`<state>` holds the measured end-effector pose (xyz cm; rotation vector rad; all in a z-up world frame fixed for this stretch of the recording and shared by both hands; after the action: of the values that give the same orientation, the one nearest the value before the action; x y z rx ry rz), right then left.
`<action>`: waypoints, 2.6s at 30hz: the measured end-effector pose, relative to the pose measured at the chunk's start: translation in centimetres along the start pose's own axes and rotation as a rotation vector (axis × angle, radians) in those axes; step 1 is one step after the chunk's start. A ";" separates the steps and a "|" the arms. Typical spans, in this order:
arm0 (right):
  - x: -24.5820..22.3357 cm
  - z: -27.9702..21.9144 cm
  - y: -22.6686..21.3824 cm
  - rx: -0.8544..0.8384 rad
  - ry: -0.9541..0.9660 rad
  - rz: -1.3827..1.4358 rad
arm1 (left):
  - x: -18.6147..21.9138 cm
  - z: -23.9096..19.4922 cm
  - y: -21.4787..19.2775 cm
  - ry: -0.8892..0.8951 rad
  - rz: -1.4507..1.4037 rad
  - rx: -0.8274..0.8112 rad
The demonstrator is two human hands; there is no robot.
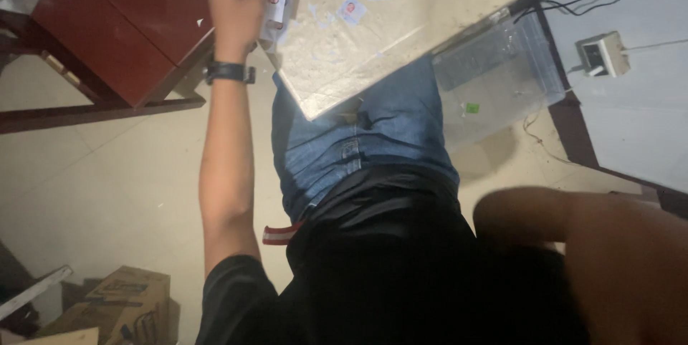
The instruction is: Cut out circular printed stickers from a sheet using scissors.
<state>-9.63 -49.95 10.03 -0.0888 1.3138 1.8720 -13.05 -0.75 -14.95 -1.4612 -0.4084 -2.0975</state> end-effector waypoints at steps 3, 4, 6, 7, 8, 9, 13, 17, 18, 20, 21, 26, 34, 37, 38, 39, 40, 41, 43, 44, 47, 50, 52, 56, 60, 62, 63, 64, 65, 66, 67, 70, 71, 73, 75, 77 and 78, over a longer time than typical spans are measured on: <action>0.9 -1.3 -1.7 0.028 0.004 0.008 | -1.4 -0.5 0.2 -0.023 0.313 -0.012; 1.2 -1.7 -2.3 0.037 0.006 0.010 | -1.7 -0.6 0.1 0.201 0.671 0.053; 1.7 -2.6 -3.8 0.050 0.009 0.014 | -0.5 -0.6 1.3 0.427 1.035 0.117; 2.0 -3.4 -4.7 0.061 0.010 0.015 | 0.6 -0.5 2.7 0.385 0.960 0.000; 2.5 -4.3 -5.7 0.072 0.011 0.015 | 1.7 -0.5 4.1 0.342 0.882 -0.115; 2.5 -5.6 -6.4 0.088 0.011 0.018 | 2.3 -0.7 5.5 0.333 0.884 -0.119; 4.6 -9.5 -10.1 0.125 0.016 0.039 | 4.3 -1.5 10.8 0.313 0.879 -0.431; 5.8 -12.6 -12.3 0.154 0.043 0.127 | 2.9 -2.4 12.7 0.316 0.979 -0.301; 6.1 -12.3 -12.3 0.150 0.038 0.120 | 2.8 -2.4 12.8 0.325 0.976 -0.300; 6.6 -11.6 -12.2 0.168 0.002 0.124 | 2.3 -2.6 12.9 0.209 0.965 -0.376; 6.5 -11.8 -12.5 0.163 0.002 0.123 | 2.0 -2.7 13.1 0.213 0.967 -0.373; 7.0 -12.8 -14.8 0.186 -0.031 0.144 | 2.8 -1.3 13.1 0.075 0.929 -0.330; 8.2 -12.2 -16.2 0.324 0.061 0.044 | 3.0 -1.7 11.5 0.028 0.676 -0.305; 9.1 -13.1 -18.5 0.558 0.153 -0.162 | 5.6 -2.2 10.6 -0.136 0.371 -0.303; 9.4 -13.7 -19.3 0.730 0.212 -0.369 | 6.4 -2.6 10.4 -0.252 0.180 -0.307; 9.1 -12.1 -18.8 0.726 0.210 -0.368 | 7.7 -2.7 10.2 -0.248 0.183 -0.306; 9.0 -10.5 -18.3 0.728 0.395 -0.652 | 9.0 -2.7 9.9 -0.238 0.110 -0.268; 8.7 -9.0 -17.6 0.718 0.585 -0.938 | 10.4 -2.9 9.8 -0.231 0.033 -0.229; 9.0 -4.8 -16.3 0.654 0.557 -0.883 | 13.9 -3.2 10.1 -0.204 -0.058 -0.206; 9.4 -2.7 -15.6 0.593 0.527 -0.825 | 15.7 -3.4 10.1 -0.177 -0.149 -0.185; 10.1 3.6 -11.7 0.558 0.393 -0.866 | 23.1 -3.0 10.9 -0.075 -0.048 -0.181; 10.0 7.9 -7.2 0.461 0.351 -0.935 | 27.0 -3.2 11.2 0.015 0.025 -0.151; 10.1 9.1 -6.5 0.415 0.302 -0.951 | 28.8 -3.6 11.2 0.014 -0.001 -0.144; 10.2 9.7 -6.8 0.304 0.214 -0.995 | 31.0 -4.4 11.4 -0.032 -0.141 -0.149; 9.7 11.8 -6.1 0.283 0.257 -1.045 | 31.6 -4.2 10.8 0.020 -0.117 -0.123; 10.1 11.5 -6.9 0.220 0.218 -0.904 | 31.4 -4.2 10.4 0.148 -0.019 -0.107; 10.1 11.7 -7.0 0.208 0.214 -0.906 | 31.4 -4.0 10.2 0.157 -0.014 -0.101; 10.1 11.8 -7.2 0.211 0.244 -0.863 | 31.3 -3.8 10.0 0.139 -0.005 -0.105; 10.1 12.0 -7.4 0.212 0.275 -0.821 | 31.3 -3.6 9.8 0.123 0.005 -0.108; 10.0 12.4 -7.2 0.198 0.271 -0.822 | 31.4 -3.6 9.7 0.132 0.011 -0.100; 10.1 12.8 -7.0 0.222 0.279 -0.860 | 31.4 -3.6 9.5 0.128 0.006 -0.097; 10.4 13.4 -6.9 0.241 0.291 -0.906 | 31.2 -3.5 9.0 0.133 -0.016 -0.077; 10.6 13.5 -6.9 0.248 0.299 -0.914 | 31.0 -3.5 8.8 0.134 -0.039 -0.067; 11.1 14.1 -6.5 0.272 0.317 -0.874 | 31.3 -3.4 8.4 0.143 -0.037 -0.054; 11.5 14.4 -6.7 0.301 0.337 -0.834 | 31.3 -3.5 8.1 0.149 -0.037 -0.043; 11.7 14.4 -7.3 0.246 0.338 -0.872 | 31.3 -3.6 7.8 0.160 -0.055 -0.020; 11.9 14.5 -7.6 0.242 0.339 -0.872 | 31.3 -3.6 7.7 0.161 -0.053 -0.017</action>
<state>-7.00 -30.50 5.14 -0.7512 1.3972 0.9731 -19.42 -17.01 12.34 -1.2915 -0.3718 -2.2467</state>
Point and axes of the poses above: each hand's wrist, its own z-axis towards the middle knuckle, its own y-axis out of the palm, x = y × z, the point moved 2 cm from there along z, towards the middle knuckle, and after that the axes turned 11 degrees about y, right-handed, at the moved point
